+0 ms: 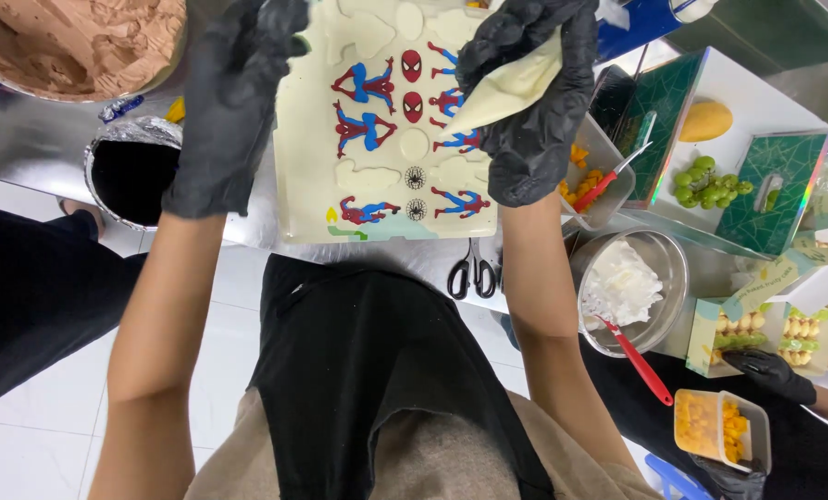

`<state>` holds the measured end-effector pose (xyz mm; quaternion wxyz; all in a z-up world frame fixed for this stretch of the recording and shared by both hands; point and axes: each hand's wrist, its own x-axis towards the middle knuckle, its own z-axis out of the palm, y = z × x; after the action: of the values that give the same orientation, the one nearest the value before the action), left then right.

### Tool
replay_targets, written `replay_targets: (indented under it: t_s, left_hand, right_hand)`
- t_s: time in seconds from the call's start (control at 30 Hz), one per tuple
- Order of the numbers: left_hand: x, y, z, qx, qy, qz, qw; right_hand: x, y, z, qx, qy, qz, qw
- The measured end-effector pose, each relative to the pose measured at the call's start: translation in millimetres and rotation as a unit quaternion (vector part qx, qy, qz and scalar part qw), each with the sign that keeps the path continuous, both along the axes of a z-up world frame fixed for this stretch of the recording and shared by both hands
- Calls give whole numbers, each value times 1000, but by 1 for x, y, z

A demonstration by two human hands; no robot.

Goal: Filling Spiderman-themed character molds with melted white chocolate using a piping bag.

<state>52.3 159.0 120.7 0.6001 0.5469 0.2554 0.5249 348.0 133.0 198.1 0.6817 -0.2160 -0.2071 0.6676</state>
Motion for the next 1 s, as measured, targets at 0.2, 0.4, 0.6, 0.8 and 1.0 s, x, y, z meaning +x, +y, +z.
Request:
replay_targets:
  t_s: [0.2,0.4,0.6,0.8,1.0]
  left_hand:
    - [-20,-103,-45,19,235,274,932]
    - [-21,-151,-101,-370,112,201,900]
    - [-13,-169,-126,-512,84,133,845]
    - [-7,-183,-115,-383,319,136,856]
    - [-8,-199,-147,-405,183,124,887]
  right_hand:
    - [-15,7,-32,-199,98,-75,972]
    - [-44,12,-123,-17,-20,-9,1000]
    - [-64,14,-144,2,-90,-44,995]
    - [-67,-2,-151,-50,-147,-69,986]
    - [-74,-15,-155,19,-179,-46,983]
